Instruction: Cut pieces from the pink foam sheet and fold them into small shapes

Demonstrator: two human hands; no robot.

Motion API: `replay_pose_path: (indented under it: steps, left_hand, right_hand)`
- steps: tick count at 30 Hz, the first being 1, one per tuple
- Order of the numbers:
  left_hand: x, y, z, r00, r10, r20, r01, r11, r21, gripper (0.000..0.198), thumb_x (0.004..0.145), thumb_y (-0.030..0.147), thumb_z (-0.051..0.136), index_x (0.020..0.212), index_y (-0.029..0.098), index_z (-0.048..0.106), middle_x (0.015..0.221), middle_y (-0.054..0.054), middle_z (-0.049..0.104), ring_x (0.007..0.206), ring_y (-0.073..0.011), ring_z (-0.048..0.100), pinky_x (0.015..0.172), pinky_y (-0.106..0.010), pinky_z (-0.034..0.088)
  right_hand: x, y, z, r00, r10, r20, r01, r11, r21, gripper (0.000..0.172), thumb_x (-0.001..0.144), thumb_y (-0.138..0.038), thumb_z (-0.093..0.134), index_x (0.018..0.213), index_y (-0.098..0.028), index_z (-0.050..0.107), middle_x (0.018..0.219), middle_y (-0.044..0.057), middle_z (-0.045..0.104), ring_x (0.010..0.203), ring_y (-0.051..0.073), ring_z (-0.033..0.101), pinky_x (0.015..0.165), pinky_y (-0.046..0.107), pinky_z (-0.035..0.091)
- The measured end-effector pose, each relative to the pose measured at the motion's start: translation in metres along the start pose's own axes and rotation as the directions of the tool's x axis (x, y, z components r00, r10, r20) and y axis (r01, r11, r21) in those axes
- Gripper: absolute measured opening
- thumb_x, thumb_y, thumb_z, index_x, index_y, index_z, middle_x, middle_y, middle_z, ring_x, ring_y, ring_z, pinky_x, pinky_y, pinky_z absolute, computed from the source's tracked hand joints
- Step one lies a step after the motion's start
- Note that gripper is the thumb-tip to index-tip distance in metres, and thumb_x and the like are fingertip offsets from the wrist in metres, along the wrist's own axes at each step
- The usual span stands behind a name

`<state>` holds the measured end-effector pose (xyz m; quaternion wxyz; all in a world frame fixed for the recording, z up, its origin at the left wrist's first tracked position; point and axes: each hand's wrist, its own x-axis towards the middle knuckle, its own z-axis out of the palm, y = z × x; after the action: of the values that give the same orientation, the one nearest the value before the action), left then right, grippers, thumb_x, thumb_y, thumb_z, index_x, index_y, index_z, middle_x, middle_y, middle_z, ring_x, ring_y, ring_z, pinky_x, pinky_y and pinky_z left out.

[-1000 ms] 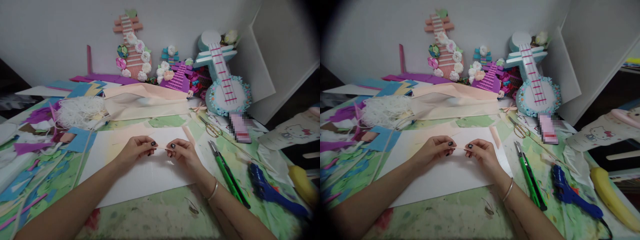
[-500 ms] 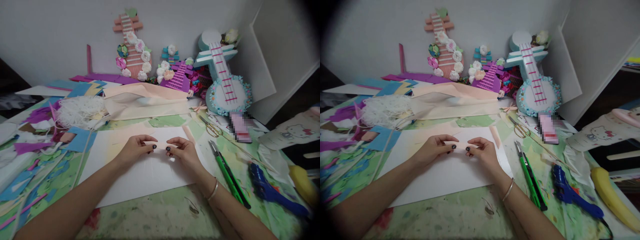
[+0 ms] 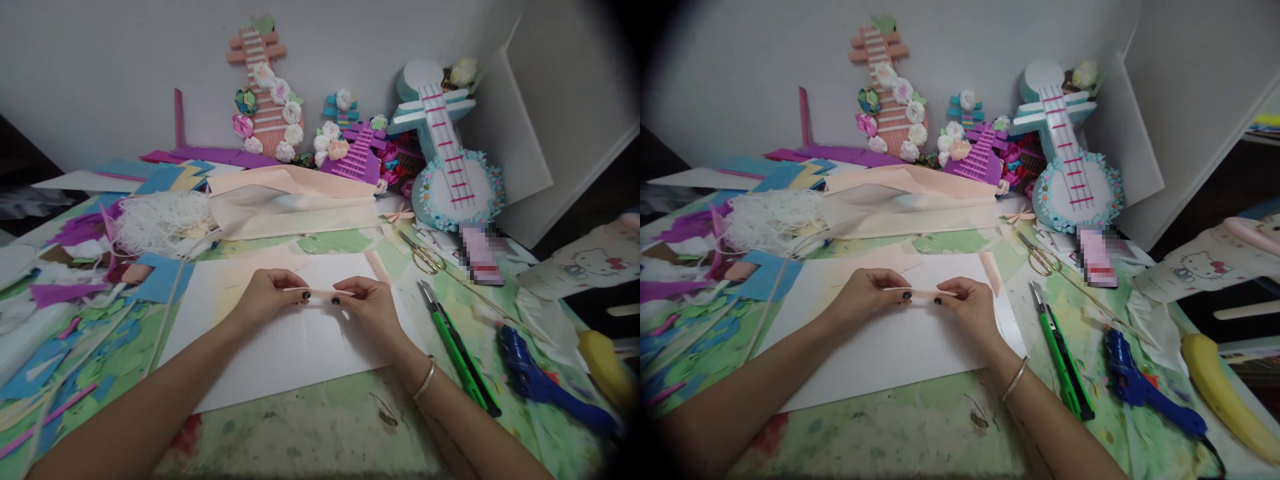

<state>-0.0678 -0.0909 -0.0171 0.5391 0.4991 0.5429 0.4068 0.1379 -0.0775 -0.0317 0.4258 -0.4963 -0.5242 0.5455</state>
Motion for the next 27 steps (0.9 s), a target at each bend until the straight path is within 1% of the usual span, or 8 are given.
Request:
replay_pose_path:
  steps: [7,11,14,17,19,22,25,27]
  left_hand:
    - [-0.002,0.001,0.001,1.0,-0.001,0.014,0.001,0.999,-0.034,0.021,0.064,0.029,0.079,0.075,0.013,0.07,0.066,-0.005,0.071,0.061,-0.0112,0.062,0.061,-0.02,0.048]
    - [0.0,-0.001,0.001,1.0,0.018,0.014,-0.018,0.999,-0.045,0.021,0.066,0.029,0.078,0.075,0.013,0.07,0.066,-0.004,0.07,0.062,-0.011,0.062,0.061,-0.02,0.048]
    - [0.001,-0.002,0.001,1.0,0.02,0.022,-0.018,0.996,-0.084,0.027,0.065,0.027,0.079,0.088,0.015,0.071,0.067,-0.002,0.069,0.064,-0.0122,0.065,0.063,-0.021,0.049]
    - [0.0,-0.001,0.0,0.999,0.021,0.046,-0.016,0.994,-0.105,0.043,0.067,0.026,0.078,0.108,0.021,0.068,0.069,0.001,0.065,0.065,-0.0134,0.066,0.062,-0.023,0.05]
    - [-0.001,0.0,0.0,0.997,0.023,0.071,-0.015,0.994,-0.112,0.045,0.068,0.026,0.076,0.111,0.023,0.068,0.072,0.001,0.064,0.065,-0.013,0.066,0.06,-0.022,0.049]
    - [-0.003,0.004,-0.001,0.994,0.04,0.101,-0.028,0.992,-0.127,0.037,0.068,0.024,0.075,0.105,0.022,0.072,0.073,-0.001,0.065,0.062,-0.0115,0.063,0.057,-0.022,0.047]
    - [-0.005,0.007,-0.001,0.985,0.1,0.138,-0.081,0.987,-0.139,0.02,0.068,0.019,0.071,0.088,0.019,0.076,0.069,-0.002,0.064,0.06,-0.0105,0.06,0.059,-0.022,0.047]
    - [-0.005,0.008,-0.001,0.98,0.133,0.149,-0.115,0.986,-0.124,0.013,0.068,0.016,0.068,0.079,0.018,0.076,0.068,-0.001,0.064,0.061,-0.0105,0.059,0.062,-0.023,0.047]
  right_hand:
    - [0.001,0.001,0.001,0.998,-0.055,-0.005,0.055,0.998,0.031,0.028,0.055,-0.025,0.079,0.081,-0.016,0.073,0.071,0.005,0.071,0.058,0.014,0.061,0.05,0.024,0.044]
    - [-0.001,-0.002,0.001,0.999,-0.043,0.012,0.042,0.996,0.079,0.027,0.057,-0.023,0.077,0.083,-0.017,0.076,0.067,0.003,0.07,0.055,0.013,0.059,0.048,0.023,0.043]
    - [-0.003,-0.006,0.001,0.999,-0.04,0.026,0.037,0.994,0.106,0.024,0.058,-0.02,0.076,0.082,-0.019,0.077,0.064,0.002,0.07,0.056,0.012,0.059,0.052,0.024,0.045]
    - [-0.004,-0.01,0.0,0.998,-0.056,0.032,0.052,0.991,0.122,0.029,0.059,-0.017,0.074,0.088,-0.021,0.077,0.063,0.001,0.07,0.058,0.013,0.061,0.057,0.027,0.049]
    - [-0.004,-0.012,0.0,0.997,-0.065,0.039,0.06,0.991,0.118,0.03,0.06,-0.017,0.072,0.089,-0.021,0.077,0.06,0.001,0.07,0.056,0.014,0.062,0.057,0.028,0.05]
    - [-0.005,-0.012,-0.002,0.991,-0.112,0.072,0.103,0.988,0.112,0.022,0.064,-0.016,0.067,0.082,-0.022,0.078,0.061,0.002,0.07,0.057,0.013,0.062,0.06,0.028,0.051]
    - [-0.005,-0.011,-0.003,0.982,-0.166,0.093,0.157,0.982,0.101,0.019,0.067,-0.014,0.063,0.076,-0.022,0.077,0.063,0.001,0.07,0.06,0.013,0.063,0.062,0.027,0.051]
    - [-0.005,-0.01,-0.004,0.982,-0.166,0.09,0.158,0.983,0.091,0.019,0.067,-0.014,0.062,0.075,-0.022,0.077,0.063,0.001,0.07,0.06,0.013,0.063,0.063,0.028,0.051]
